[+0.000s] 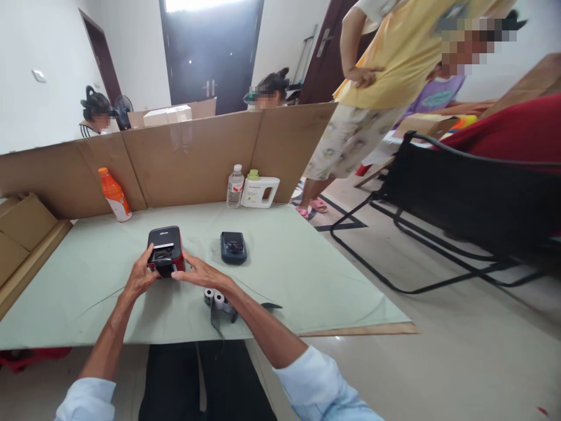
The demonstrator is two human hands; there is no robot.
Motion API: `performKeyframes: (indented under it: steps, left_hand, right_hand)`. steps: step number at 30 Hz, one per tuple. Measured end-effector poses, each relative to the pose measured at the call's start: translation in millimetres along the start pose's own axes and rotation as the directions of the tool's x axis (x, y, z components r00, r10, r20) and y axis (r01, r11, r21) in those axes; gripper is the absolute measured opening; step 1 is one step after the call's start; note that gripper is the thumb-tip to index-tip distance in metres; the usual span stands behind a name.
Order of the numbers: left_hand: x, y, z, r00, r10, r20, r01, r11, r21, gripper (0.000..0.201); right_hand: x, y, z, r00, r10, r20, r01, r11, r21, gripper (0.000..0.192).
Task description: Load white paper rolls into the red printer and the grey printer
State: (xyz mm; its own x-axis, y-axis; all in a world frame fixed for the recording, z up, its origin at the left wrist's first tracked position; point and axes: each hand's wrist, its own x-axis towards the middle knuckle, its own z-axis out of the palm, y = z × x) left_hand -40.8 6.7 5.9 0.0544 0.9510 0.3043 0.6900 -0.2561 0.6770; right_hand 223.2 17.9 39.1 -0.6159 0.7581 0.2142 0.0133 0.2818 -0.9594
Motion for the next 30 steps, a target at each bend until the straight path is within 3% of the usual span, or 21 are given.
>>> performKeyframes:
  steps: [5,8,15,18,21,23,25,28,30]
  left_hand:
    - [-14.3,-23.8,-50.3,0.989,-0.106,-0.102,0.111,0.993,0.044,0.099]
    - [-23.7,-36.7,-66.8,0.977,-0.162,-0.141,0.17,0.985,0.043,0.102]
    - [-29.7,-56.0,-75.8,0.955,-0.227,-0.189,0.231,0.973,0.001,0.109]
    - [-27.3,-56.0,-80.9,0.953,-0.223,-0.206,0.253,0.959,0.13,0.101]
    - [-24.8,-37.5,-79.4,0.953,-0.073,-0.293,0.179,0.918,0.353,0.079]
    - [-21.7,-13.2,-65.8,0.924,0.087,-0.372,0.11,0.873,0.476,0.068]
    - [-13.2,15.0,-38.0,0.913,0.22,-0.344,-0.025,0.871,0.491,0.063]
    - [14.3,49.7,25.7,0.968,0.234,-0.09,-0.2,0.938,0.283,0.054]
    - [39.2,63.5,73.2,0.983,0.151,0.103,-0.163,0.98,0.118,0.055]
  right_hand:
    - [45.9,-3.2,34.2,0.984,-0.055,0.171,0.039,0.995,0.094,0.079]
    - [62.9,4.2,51.9,0.977,-0.038,0.21,0.024,0.997,0.069,0.082]
    - [86.1,15.6,73.5,0.986,-0.052,0.16,0.059,0.997,-0.041,0.086]
    - [89.4,17.1,72.1,0.983,-0.107,0.152,0.123,0.987,-0.103,0.085]
    - [69.3,19.5,55.5,0.988,-0.092,0.124,0.119,0.967,-0.227,0.085]
    - [41.0,22.7,32.4,0.997,-0.068,0.048,0.08,0.943,-0.322,0.082]
    - [8.1,28.9,-1.3,0.99,-0.069,-0.119,0.015,0.912,-0.41,0.077]
    - [-32.3,44.5,-62.6,0.897,-0.074,-0.437,-0.176,0.845,-0.505,0.072]
    - [-47.7,56.9,-98.4,0.814,0.006,-0.581,-0.346,0.808,-0.476,0.066]
